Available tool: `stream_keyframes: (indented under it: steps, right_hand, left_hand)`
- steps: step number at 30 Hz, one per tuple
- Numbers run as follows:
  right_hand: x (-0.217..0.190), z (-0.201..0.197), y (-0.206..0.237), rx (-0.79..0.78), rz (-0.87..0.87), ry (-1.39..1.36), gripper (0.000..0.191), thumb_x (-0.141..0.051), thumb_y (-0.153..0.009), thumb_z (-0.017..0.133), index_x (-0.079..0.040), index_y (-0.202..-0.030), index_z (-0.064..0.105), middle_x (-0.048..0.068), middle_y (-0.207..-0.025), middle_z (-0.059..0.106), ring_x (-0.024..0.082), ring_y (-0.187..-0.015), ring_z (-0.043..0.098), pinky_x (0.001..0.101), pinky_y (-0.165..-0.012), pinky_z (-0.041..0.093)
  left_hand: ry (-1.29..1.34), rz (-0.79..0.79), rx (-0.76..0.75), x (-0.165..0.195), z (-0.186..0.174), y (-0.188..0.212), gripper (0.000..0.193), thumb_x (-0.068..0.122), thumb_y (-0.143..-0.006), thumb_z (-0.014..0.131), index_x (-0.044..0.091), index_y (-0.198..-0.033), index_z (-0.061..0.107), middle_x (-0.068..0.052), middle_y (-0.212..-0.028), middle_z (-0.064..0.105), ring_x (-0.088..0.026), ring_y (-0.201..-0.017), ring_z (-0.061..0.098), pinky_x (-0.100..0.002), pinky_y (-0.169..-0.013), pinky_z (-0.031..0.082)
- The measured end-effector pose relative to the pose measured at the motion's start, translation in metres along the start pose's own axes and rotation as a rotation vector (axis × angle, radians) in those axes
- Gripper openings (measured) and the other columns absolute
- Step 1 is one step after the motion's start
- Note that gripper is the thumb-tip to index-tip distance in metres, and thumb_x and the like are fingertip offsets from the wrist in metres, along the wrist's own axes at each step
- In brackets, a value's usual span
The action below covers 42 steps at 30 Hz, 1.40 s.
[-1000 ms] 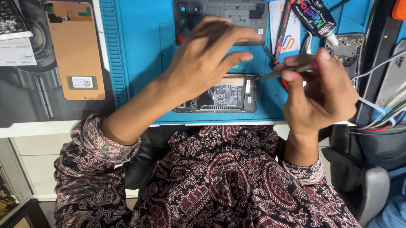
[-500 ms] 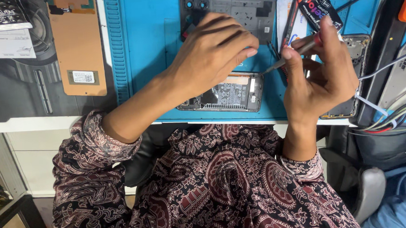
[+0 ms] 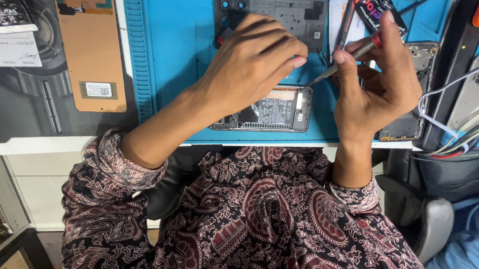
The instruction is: The person repairs a disassembled smartphone on a blue repair mat, using a screwdriver to unscrew and work on internal components. They then fit the phone's back cover, wrap rubber bands around the phone to hold it together, and set it down on the mat.
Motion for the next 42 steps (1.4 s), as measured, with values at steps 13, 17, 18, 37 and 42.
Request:
stream_keyframes:
  steps: [13,17,18,37,42]
  right_hand:
    - [0.007,-0.001,0.007,0.037,0.064,-0.113,0.054,0.009,-0.113,0.081,-0.002,-0.156,0.051,0.011,-0.116,0.065,0.017,-0.098,0.069,0.0257,-0.083,0.063]
    - [0.01,-0.007,0.007,0.061,0.154,-0.13,0.05,0.007,-0.116,0.08,0.0,-0.155,0.051,0.013,-0.112,0.071,0.016,-0.092,0.069,0.0251,-0.08,0.062]
    - [0.01,-0.007,0.006,0.066,0.179,-0.131,0.049,0.006,-0.115,0.08,0.001,-0.155,0.051,0.013,-0.111,0.073,0.015,-0.09,0.069,0.0242,-0.078,0.061]
    - [0.013,-0.007,0.004,0.059,0.242,-0.166,0.048,0.006,-0.114,0.08,0.002,-0.153,0.052,0.014,-0.111,0.074,0.016,-0.089,0.073,0.0226,-0.073,0.06]
    - [0.016,-0.008,0.005,0.035,0.173,-0.131,0.049,0.006,-0.114,0.079,0.0,-0.155,0.052,0.014,-0.114,0.074,0.016,-0.092,0.07,0.0232,-0.079,0.06]
  left_hand:
    - [-0.004,-0.008,-0.021,-0.001,0.002,0.001,0.011,0.012,-0.104,0.074,0.005,-0.106,0.066,-0.006,-0.106,0.07,-0.026,-0.107,0.066,-0.043,-0.102,0.048]
    - [0.013,0.022,-0.057,-0.002,0.006,0.002,0.012,0.013,-0.102,0.076,0.005,-0.104,0.068,-0.006,-0.106,0.07,-0.026,-0.107,0.065,-0.042,-0.1,0.047]
    - [0.024,0.018,-0.07,-0.003,0.007,0.003,0.012,0.013,-0.101,0.076,0.004,-0.105,0.068,-0.006,-0.106,0.07,-0.026,-0.107,0.065,-0.042,-0.1,0.047]
    - [0.029,0.013,-0.081,-0.003,0.008,0.002,0.011,0.012,-0.102,0.076,0.004,-0.105,0.069,-0.006,-0.106,0.069,-0.026,-0.107,0.065,-0.042,-0.099,0.047]
    - [0.029,0.01,-0.08,-0.003,0.008,0.002,0.011,0.012,-0.102,0.076,0.004,-0.105,0.069,-0.006,-0.106,0.069,-0.026,-0.107,0.065,-0.042,-0.099,0.047]
Point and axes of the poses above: each hand's wrist, its own y-axis away from the middle knuckle, its own z-axis out of the palm, x = y × z, the point moved 1 cm from there along -y, towards the middle knuckle
